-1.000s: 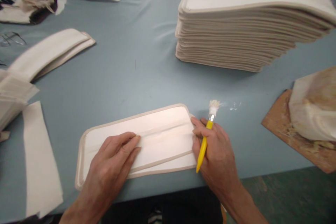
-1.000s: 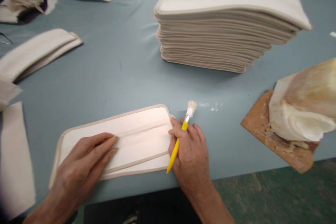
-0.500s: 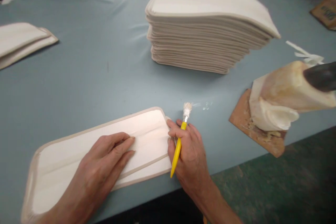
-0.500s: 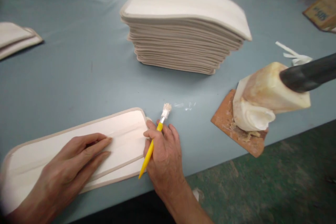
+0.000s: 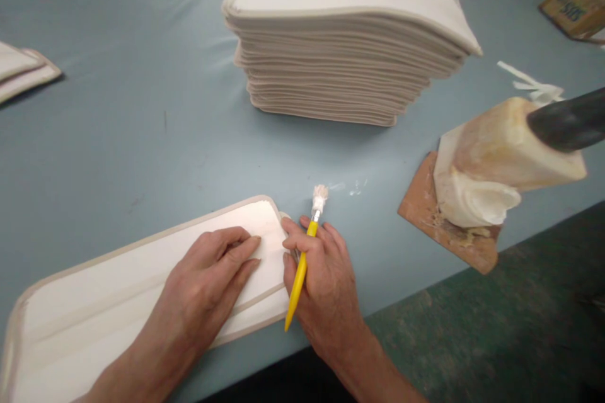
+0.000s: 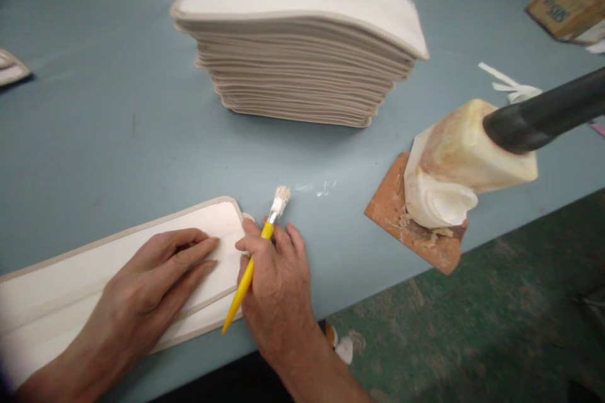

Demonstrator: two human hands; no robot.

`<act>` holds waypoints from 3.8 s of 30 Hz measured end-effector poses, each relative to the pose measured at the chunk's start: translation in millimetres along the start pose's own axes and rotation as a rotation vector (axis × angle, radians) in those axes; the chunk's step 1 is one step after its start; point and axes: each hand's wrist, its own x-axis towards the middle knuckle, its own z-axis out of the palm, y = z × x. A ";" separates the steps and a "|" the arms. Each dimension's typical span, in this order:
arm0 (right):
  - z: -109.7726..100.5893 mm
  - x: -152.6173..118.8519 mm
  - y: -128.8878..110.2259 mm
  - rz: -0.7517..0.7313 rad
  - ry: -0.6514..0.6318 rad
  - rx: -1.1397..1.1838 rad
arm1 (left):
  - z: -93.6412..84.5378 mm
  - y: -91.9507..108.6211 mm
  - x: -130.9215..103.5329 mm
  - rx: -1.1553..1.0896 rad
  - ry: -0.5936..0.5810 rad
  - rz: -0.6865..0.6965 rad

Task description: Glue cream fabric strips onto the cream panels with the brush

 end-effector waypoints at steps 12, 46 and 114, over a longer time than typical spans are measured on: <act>-4.1 1.7 3.4 -0.038 -0.026 -0.009 | 7.7 3.5 8.5 -0.100 0.006 -0.052; 1.5 16.3 19.7 -0.292 0.015 -0.142 | -33.0 30.5 -52.2 -0.025 0.206 -0.340; -7.8 6.4 10.7 -0.110 -0.042 -0.193 | -82.1 -20.4 -153.7 0.216 0.234 -0.641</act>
